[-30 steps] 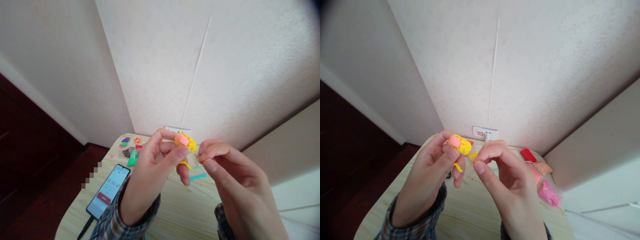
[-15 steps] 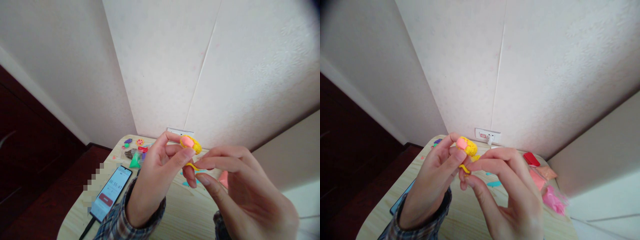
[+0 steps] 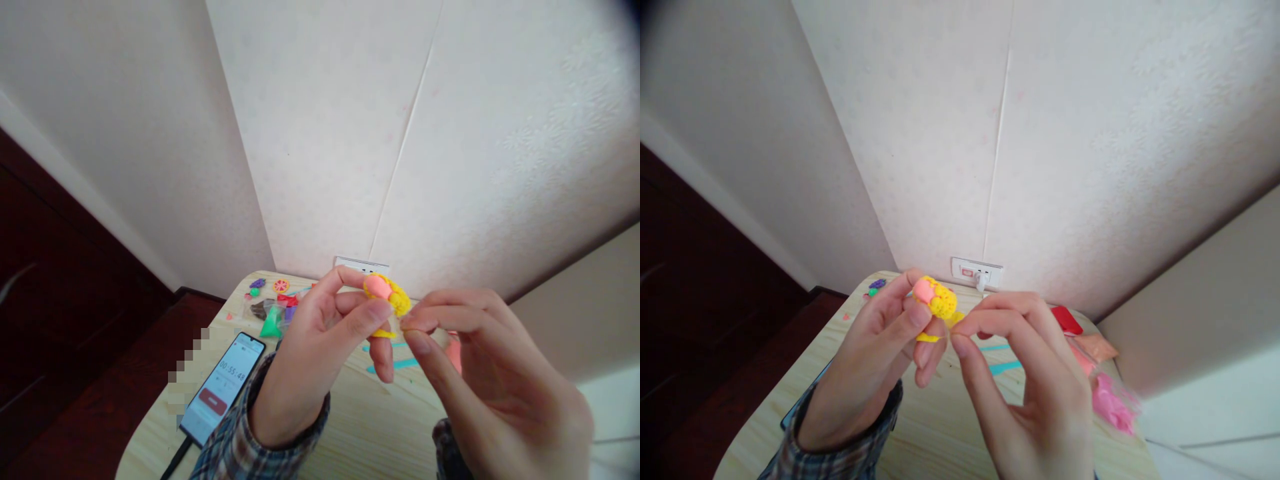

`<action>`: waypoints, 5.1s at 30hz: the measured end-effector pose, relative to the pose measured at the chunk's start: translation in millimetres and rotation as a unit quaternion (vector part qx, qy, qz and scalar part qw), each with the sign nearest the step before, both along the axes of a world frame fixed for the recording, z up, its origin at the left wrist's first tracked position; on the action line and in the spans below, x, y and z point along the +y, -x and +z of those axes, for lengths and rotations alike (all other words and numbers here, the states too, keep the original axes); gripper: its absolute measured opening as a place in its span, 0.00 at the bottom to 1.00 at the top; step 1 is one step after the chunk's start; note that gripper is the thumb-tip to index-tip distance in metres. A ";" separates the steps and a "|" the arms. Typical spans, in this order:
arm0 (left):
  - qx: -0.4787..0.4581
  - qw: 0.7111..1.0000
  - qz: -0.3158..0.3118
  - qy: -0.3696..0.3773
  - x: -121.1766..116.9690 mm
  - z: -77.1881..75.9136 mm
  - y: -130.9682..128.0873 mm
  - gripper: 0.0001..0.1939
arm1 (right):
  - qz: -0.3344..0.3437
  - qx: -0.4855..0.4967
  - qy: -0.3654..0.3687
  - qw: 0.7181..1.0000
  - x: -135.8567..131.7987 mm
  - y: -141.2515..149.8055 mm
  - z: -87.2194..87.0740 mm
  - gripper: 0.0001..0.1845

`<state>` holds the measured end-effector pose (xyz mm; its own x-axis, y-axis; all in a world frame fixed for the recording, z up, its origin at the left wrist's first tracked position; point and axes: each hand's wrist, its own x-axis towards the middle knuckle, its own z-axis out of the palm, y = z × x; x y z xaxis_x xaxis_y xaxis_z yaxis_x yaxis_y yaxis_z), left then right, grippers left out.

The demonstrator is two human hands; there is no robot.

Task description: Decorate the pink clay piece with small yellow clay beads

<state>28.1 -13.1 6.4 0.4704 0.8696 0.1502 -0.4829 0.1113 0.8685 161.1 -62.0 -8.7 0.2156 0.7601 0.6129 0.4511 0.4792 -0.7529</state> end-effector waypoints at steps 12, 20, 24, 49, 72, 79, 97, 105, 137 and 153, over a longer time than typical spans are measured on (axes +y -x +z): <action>-0.009 0.997 0.071 0.011 5.9 8.6 12.0 0.14 | 0.170 0.332 0.208 0.904 17.7 -8.9 -2.3 0.11; -0.007 0.997 0.075 0.006 6.4 9.1 10.8 0.15 | 0.226 0.348 0.193 0.889 17.2 -8.5 -2.1 0.14; 0.000 0.998 0.070 0.007 6.4 8.5 11.2 0.15 | 0.239 0.370 0.203 0.875 19.2 -9.7 -6.0 0.15; 0.107 0.948 -0.252 0.160 14.7 -138.8 18.0 0.25 | 0.131 0.219 0.273 0.928 -1.1 -44.8 -102.7 0.09; 0.090 0.905 -0.301 0.286 2.5 -137.5 21.7 0.20 | 0.171 0.125 0.278 0.937 -14.1 -30.0 -106.7 0.07; 0.084 0.904 -0.303 0.290 1.0 -139.3 22.9 0.20 | 0.222 0.183 0.307 0.907 -10.8 -26.0 -113.6 0.05; 0.158 0.950 -0.176 0.205 20.6 -147.5 34.4 0.22 | 0.115 -0.252 0.249 0.928 -12.5 -45.7 -139.7 0.06; 0.178 0.938 -0.209 0.210 17.6 -138.3 31.7 0.22 | 0.119 -0.324 0.235 0.908 -11.9 -34.3 -145.6 0.06; 0.132 0.908 -0.313 0.246 3.7 -140.1 27.2 0.21 | 0.230 0.227 0.307 0.895 -12.1 -21.8 -125.1 0.09; 0.167 0.902 -0.332 0.219 4.2 -142.4 27.8 0.20 | 0.288 0.175 0.323 0.884 -14.2 -28.1 -128.9 0.04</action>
<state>0.3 -8.9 -136.1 0.8652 0.3205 -0.3856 0.0974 0.6470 0.7563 189.3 -76.2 -137.5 -0.2307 0.9729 -0.0168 -0.0423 -0.0273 -0.9987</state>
